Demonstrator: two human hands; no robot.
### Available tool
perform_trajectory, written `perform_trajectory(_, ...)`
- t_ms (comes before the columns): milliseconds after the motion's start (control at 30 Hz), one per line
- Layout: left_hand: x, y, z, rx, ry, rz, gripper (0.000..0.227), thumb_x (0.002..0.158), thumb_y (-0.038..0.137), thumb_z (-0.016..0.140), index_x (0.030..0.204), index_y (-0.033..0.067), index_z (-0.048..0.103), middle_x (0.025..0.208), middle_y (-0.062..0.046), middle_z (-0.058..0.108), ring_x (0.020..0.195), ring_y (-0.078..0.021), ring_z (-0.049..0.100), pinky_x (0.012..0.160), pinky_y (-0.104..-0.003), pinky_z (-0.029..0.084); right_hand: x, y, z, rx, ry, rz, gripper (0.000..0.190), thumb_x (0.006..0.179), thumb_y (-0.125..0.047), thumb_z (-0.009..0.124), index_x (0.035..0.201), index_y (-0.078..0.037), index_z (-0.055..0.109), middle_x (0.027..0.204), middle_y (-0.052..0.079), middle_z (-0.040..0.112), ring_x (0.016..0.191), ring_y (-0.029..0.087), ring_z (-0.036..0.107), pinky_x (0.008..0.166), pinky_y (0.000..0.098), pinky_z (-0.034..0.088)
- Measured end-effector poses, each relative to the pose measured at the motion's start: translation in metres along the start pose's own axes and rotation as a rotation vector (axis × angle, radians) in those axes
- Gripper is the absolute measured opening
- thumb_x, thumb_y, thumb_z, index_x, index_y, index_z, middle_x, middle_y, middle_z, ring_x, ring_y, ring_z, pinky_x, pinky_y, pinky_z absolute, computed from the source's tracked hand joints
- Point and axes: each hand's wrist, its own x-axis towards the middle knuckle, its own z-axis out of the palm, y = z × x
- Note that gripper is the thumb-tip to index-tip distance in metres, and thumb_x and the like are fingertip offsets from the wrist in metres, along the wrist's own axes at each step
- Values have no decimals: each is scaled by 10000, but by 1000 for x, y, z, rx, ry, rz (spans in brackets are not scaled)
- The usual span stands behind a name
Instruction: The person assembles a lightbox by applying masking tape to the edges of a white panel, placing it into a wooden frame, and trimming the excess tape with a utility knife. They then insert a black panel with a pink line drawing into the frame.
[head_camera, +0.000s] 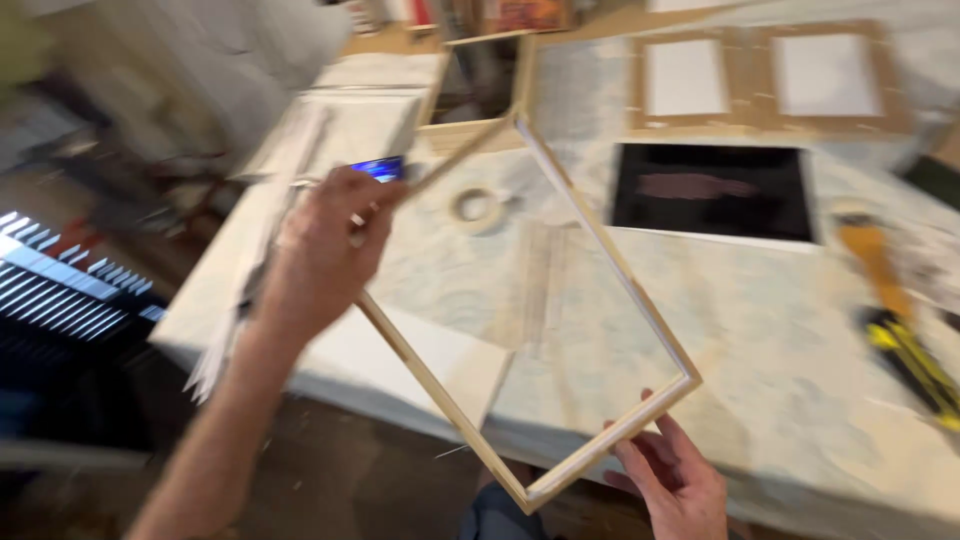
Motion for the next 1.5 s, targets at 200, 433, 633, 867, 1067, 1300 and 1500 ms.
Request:
perform_trajectory(200,-33,19,-175,281,47,-186,206,984,-15,560,1142,-60,685,1015,-161,615,747,-210,614,687,-294,561,-46,-23,88,-4,-379,-44,575,786,38,642,1356,-30,608,937,240,755,825,265,658,662,431,615)
perform_trajectory(433,-81,31,-287,563,198,-156,200,1075,-99,581,1201,-116,735,1026,-253,713,665,-197,620,486,-251,512,-99,-36,152,48,-666,-201,585,769,13,655,1349,-7,588,884,217,768,791,247,712,599,375,642)
perform_trajectory(633,-116,34,-334,759,236,-104,203,1200,-27,600,1382,-97,542,1283,-267,551,918,-367,581,663,-460,521,-124,-30,179,75,-794,-269,588,778,2,632,1362,-26,564,920,236,762,795,243,710,604,362,640)
perform_trajectory(867,-142,24,-368,842,240,-56,205,1251,-54,660,1393,-145,543,1302,-288,583,1000,-382,617,694,-465,539,-145,-27,193,145,-807,-209,611,743,39,650,1348,-5,577,898,258,753,776,264,707,556,358,613)
perform_trajectory(1067,-146,24,-370,814,232,-99,212,1272,-31,608,1436,-144,535,1273,-328,608,1045,-462,644,718,-503,575,-150,-28,191,204,-786,-174,613,737,43,651,1344,29,574,888,269,742,804,303,722,533,352,591)
perform_trajectory(1300,-143,6,-370,743,292,-275,111,1284,26,574,1288,-84,562,1171,-231,597,1013,-336,616,803,-439,533,-146,-34,186,247,-769,-192,617,723,36,665,1335,19,583,866,259,751,715,256,697,508,321,586)
perform_trajectory(1500,-132,9,-341,524,310,-527,169,1251,77,513,1085,56,491,928,-88,445,607,-137,362,499,-293,257,-117,-18,168,251,-780,-130,646,712,9,693,1348,-8,585,873,244,760,796,282,736,548,331,610)
